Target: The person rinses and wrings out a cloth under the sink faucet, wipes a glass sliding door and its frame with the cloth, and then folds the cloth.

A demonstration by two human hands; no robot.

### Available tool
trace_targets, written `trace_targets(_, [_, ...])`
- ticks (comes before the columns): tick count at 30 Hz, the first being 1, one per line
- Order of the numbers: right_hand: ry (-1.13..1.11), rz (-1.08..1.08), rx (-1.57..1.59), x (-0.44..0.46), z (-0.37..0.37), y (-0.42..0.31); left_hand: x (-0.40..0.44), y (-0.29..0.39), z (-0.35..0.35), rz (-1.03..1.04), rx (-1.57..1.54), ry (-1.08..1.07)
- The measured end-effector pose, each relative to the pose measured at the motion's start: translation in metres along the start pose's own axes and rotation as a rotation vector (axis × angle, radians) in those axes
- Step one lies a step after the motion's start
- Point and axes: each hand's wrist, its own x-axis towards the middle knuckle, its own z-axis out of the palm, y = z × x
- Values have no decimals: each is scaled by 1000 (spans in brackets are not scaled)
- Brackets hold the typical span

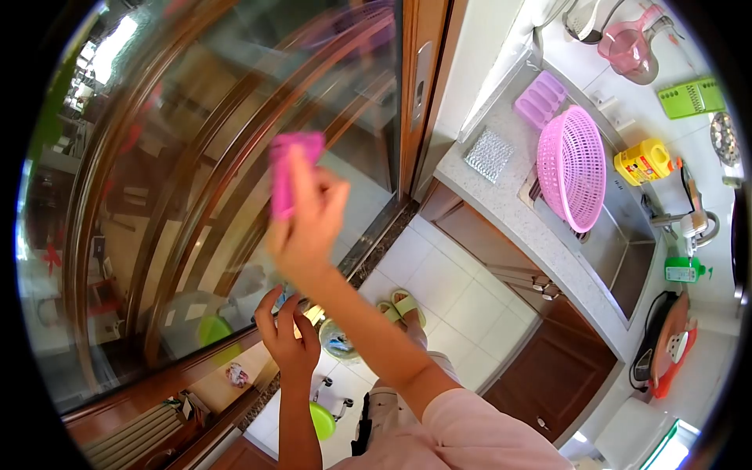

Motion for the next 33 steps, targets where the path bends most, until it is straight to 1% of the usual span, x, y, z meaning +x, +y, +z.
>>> trace_targets(2, [58,145,-67,-5,-5,65,1,1,7,-31,-29,-23])
trace_targets(4, [121,406,-161,-21,-13,137,-1,1,14,-53,-65,-48])
trace_targets(6, [48,548,-295,-77,-17,232,-4,0,21,-46,-59,-82])
trace_targets(7, [1,651,-351,-89,-18,249,-4,1,23,-32,-56,-86])
trace_targets(9, [-94,849,-458,-83,-20,245,-2,3,23,-29,-51,-90])
trace_targets(10, [-58,826,-368,-83,-18,239,-2,4,22,-41,-49,-92])
trace_targets(11, [-19,802,-278,-60,-19,199,-1,6,20,-51,-48,-95])
trace_targets(13, [133,577,66,-14,-10,96,7,6,16,-36,-26,-83])
trace_targets(15, [103,242,110,29,-5,10,12,7,10,-11,-14,-68])
trace_targets(16, [98,123,138,50,-1,-16,18,6,10,8,-13,-47])
trace_targets(17, [90,4,165,65,1,-29,23,7,11,25,-12,-24])
trace_targets(20, [129,-72,67,93,3,1,37,15,9,25,-28,-14])
trace_targets(22, [176,12,-2,82,0,55,39,15,14,50,-4,-27])
trace_targets(23, [156,144,-4,67,-7,84,38,15,19,65,-2,-32])
trace_targets(24, [158,175,-55,50,-10,117,37,15,24,81,-1,-37])
trace_targets(25, [167,157,-128,28,-11,150,36,16,29,67,-16,-58])
trace_targets(27, [159,394,-69,-14,-15,191,33,16,37,39,-42,-99])
trace_targets(30, [23,662,-224,-40,-31,224,27,15,36,33,1,-157])
trace_targets(31, [-33,709,-253,-41,-36,230,20,11,34,36,38,-183])
trace_targets(33, [29,581,-265,-26,-40,225,-6,-7,28,39,108,-235])
